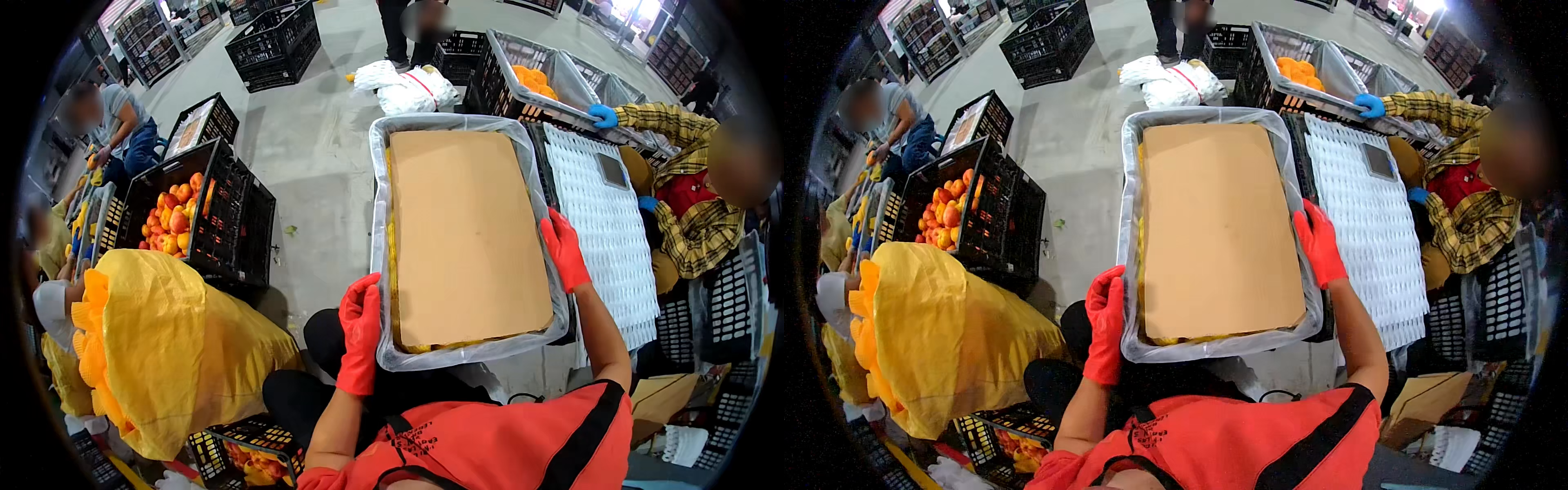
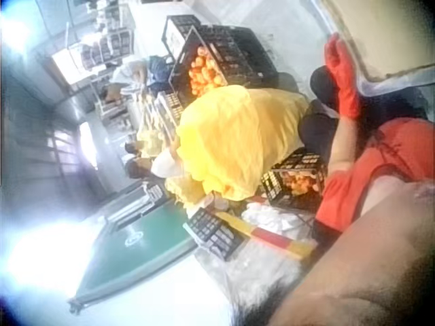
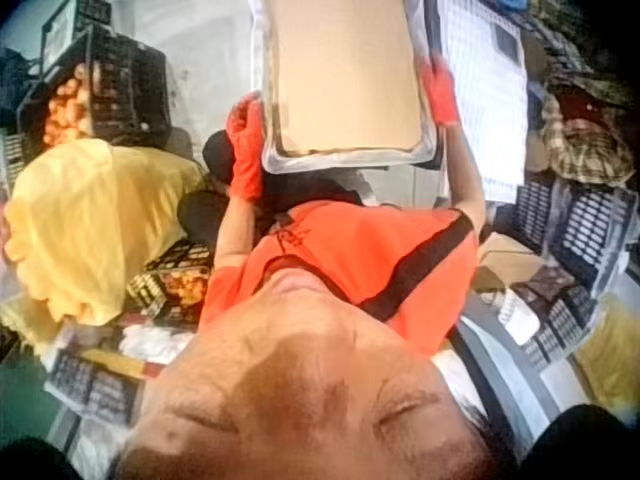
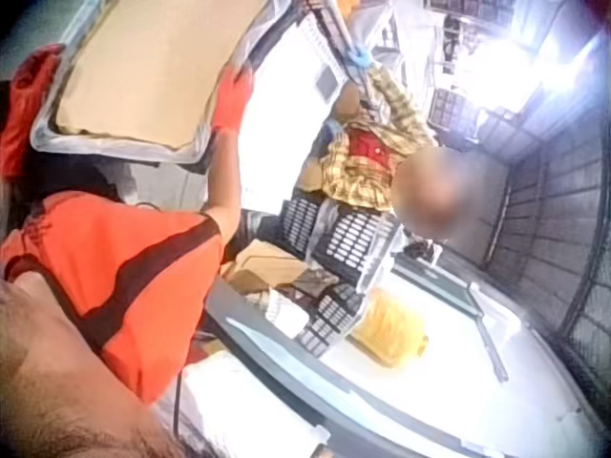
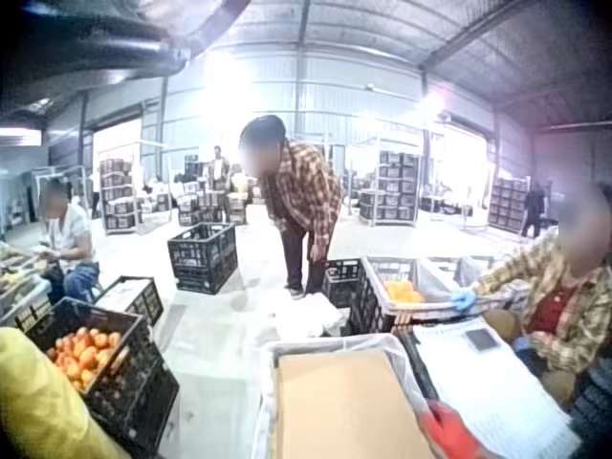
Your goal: The person packs fruits by hand, placing yellow foam sleeves onto individual fruits and arranging them into a plastic crate.
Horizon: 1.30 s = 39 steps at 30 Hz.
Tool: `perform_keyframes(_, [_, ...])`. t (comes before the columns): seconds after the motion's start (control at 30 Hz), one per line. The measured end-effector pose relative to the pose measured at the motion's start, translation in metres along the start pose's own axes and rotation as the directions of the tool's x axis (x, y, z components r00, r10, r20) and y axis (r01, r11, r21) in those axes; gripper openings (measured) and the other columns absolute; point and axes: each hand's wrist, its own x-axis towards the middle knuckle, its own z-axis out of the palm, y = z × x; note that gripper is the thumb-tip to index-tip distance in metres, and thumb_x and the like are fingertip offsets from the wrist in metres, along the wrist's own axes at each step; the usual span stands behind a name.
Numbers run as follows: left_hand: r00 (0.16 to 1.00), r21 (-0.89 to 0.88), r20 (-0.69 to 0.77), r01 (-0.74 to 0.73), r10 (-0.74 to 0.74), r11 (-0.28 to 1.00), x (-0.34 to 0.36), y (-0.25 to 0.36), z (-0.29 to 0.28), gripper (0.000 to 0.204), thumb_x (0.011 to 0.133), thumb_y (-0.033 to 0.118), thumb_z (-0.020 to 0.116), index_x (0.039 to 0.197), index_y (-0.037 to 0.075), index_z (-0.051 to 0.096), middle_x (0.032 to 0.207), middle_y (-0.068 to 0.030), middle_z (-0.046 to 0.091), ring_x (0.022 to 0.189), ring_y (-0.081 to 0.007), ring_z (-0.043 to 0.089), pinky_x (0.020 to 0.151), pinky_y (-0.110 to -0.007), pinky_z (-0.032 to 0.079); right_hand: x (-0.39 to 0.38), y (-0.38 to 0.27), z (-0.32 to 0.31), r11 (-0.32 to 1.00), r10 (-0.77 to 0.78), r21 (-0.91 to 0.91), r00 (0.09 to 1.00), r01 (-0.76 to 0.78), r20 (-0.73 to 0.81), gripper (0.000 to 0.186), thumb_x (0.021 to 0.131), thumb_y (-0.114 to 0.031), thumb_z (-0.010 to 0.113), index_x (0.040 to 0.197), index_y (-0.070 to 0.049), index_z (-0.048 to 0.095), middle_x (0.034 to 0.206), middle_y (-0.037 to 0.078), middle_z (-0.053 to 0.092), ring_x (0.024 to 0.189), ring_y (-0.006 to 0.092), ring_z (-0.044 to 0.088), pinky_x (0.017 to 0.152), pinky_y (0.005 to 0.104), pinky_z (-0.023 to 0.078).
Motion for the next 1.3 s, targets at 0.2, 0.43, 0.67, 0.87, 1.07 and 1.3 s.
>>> perform_keyframes(0.2, [0.997, 0.135, 0.028, 0.07, -0.074, 0.988, -0.003, 0.019, -0.012, 0.028, 0.095, 0.009, 0.059, 0.122, 0.004, 0.06, 0.101, -0.0011, 0.064, 0.089, -0.0104, 0.058, 0.074, -0.025, 0.048, 0.016, -0.09, 0.012, 0.969, -0.181, -0.145, 0.975, 0.199, 0.129, 0.047, 0.087, -0.015, 0.061, 0.132, -0.004, 0.052, 0.133, 0.023, 0.052, 0.123, 0.0371, 0.05, 0.101, 0.0432, 0.043])
perform_keyframes(0.43, [0.791, 0.708, 0.61, -0.573, 0.051, 0.412, -0.05, 0.06, 0.035, 0.058, 0.086, 0.025, 0.066, 0.137, 0.004, 0.047, 0.134, -0.0242, 0.047, 0.125, -0.0413, 0.046, 0.097, -0.045, 0.045, -0.01, -0.091, 0.039, 0.94, 0.122, -0.339, 0.973, -0.049, 0.198, 0.077, 0.086, -0.029, 0.062, 0.147, 0.003, 0.027, 0.15, 0.028, 0.029, 0.143, 0.0384, 0.024, 0.116, 0.0417, 0.025])
perform_keyframes(0.67, [0.816, 0.794, 0.576, -0.574, 0.055, 0.202, -0.057, 0.053, 0.044, 0.064, 0.085, 0.037, 0.068, 0.136, 0.003, 0.048, 0.14, -0.0302, 0.042, 0.129, -0.0482, 0.04, 0.102, -0.047, 0.043, -0.006, -0.094, 0.004, 0.862, 0.462, 0.197, 0.884, -0.466, 0.07, 0.091, 0.079, -0.038, 0.075, 0.145, 0.005, 0.029, 0.144, 0.022, 0.041, 0.127, 0.0253, 0.046, 0.099, 0.0379, 0.043])
perform_keyframes(0.87, [0.735, 0.618, 0.636, -0.667, 0.235, 0.416, -0.06, 0.047, 0.04, 0.063, 0.087, 0.032, 0.067, 0.137, 0.0, 0.046, 0.137, -0.0281, 0.048, 0.129, -0.041, 0.045, 0.106, -0.044, 0.039, -0.057, -0.14, -0.057, 0.729, 0.324, 0.526, 0.897, -0.438, 0.3, 0.068, 0.077, -0.03, 0.076, 0.132, 0.0, 0.05, 0.123, 0.013, 0.058, 0.108, 0.0198, 0.057, 0.092, 0.0352, 0.047])
perform_keyframes(1.07, [0.723, 0.625, 0.643, -0.686, 0.252, 0.372, -0.058, 0.036, 0.037, 0.061, 0.092, 0.037, 0.059, 0.138, 0.001, 0.045, 0.132, -0.0316, 0.05, 0.125, -0.0433, 0.047, 0.101, -0.045, 0.042, -0.108, -0.119, -0.161, 0.911, 0.266, 0.387, 0.919, -0.141, -0.291, 0.063, 0.075, -0.013, 0.08, 0.131, 0.001, 0.053, 0.109, 0.009, 0.066, 0.094, 0.0177, 0.063, 0.082, 0.0331, 0.051])
perform_keyframes(1.3, [0.682, 0.659, 0.71, -0.731, 0.176, 0.177, -0.061, 0.029, 0.036, 0.061, 0.087, 0.041, 0.062, 0.132, 0.001, 0.051, 0.124, -0.0283, 0.058, 0.115, -0.0444, 0.055, 0.103, -0.046, 0.042, -0.317, -0.116, -0.361, 0.931, 0.362, 0.284, 0.507, -0.228, -0.782, 0.043, 0.085, -0.004, 0.068, 0.125, -0.002, 0.055, 0.115, 0.008, 0.065, 0.1, 0.0181, 0.062, 0.086, 0.0319, 0.049])
